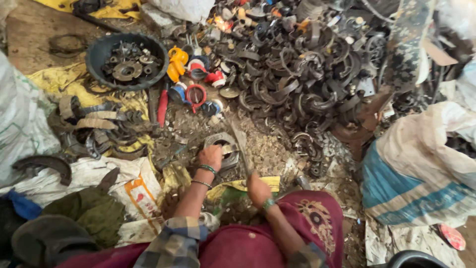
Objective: The person sits on the floor and repeatedly strikes curved metal pieces with a hammer to break them into smaller fragments. The person holds each piece in place on a metal block while striking it, then discards the broken pieces onto a growing pile.
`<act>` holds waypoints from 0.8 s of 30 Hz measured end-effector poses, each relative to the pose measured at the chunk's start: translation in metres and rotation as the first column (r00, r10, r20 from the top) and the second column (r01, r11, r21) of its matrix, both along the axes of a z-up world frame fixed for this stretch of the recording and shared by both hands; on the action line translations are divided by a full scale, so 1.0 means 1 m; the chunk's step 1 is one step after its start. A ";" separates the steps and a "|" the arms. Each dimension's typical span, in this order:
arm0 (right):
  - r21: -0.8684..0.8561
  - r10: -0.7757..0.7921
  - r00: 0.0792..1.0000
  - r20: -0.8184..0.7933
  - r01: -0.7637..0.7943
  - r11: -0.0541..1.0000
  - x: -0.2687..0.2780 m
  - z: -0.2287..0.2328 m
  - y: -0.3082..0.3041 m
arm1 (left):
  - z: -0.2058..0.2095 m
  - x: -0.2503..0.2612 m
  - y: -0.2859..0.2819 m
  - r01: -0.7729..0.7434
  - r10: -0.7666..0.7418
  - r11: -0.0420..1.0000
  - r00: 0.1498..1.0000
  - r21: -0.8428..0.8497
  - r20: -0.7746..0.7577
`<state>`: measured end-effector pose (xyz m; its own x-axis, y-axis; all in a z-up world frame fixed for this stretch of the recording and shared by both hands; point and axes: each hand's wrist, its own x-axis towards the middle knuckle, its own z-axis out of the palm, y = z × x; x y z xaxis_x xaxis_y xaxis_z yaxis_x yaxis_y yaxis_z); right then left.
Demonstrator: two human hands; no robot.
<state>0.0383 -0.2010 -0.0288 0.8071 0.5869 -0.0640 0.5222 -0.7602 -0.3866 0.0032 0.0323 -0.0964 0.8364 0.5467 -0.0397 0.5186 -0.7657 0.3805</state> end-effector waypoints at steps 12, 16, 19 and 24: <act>0.737 -0.182 0.977 0.110 0.042 0.675 0.002 0.119 0.007 | -0.004 0.001 0.004 -0.032 0.032 0.999 0.997 -0.004 0.073; 0.453 -0.128 0.990 0.064 0.085 0.888 0.005 0.048 0.015 | -0.003 -0.003 0.004 -0.020 0.020 0.999 1.000 0.034 0.023; -0.035 0.106 0.989 0.101 -0.103 0.994 0.001 0.008 0.007 | 0.008 0.001 0.001 -0.023 0.027 0.998 0.998 0.062 -0.056; 0.210 -0.075 0.980 0.184 0.035 0.977 0.001 0.054 0.000 | 0.020 -0.006 -0.013 0.005 -0.005 0.998 1.000 0.061 0.006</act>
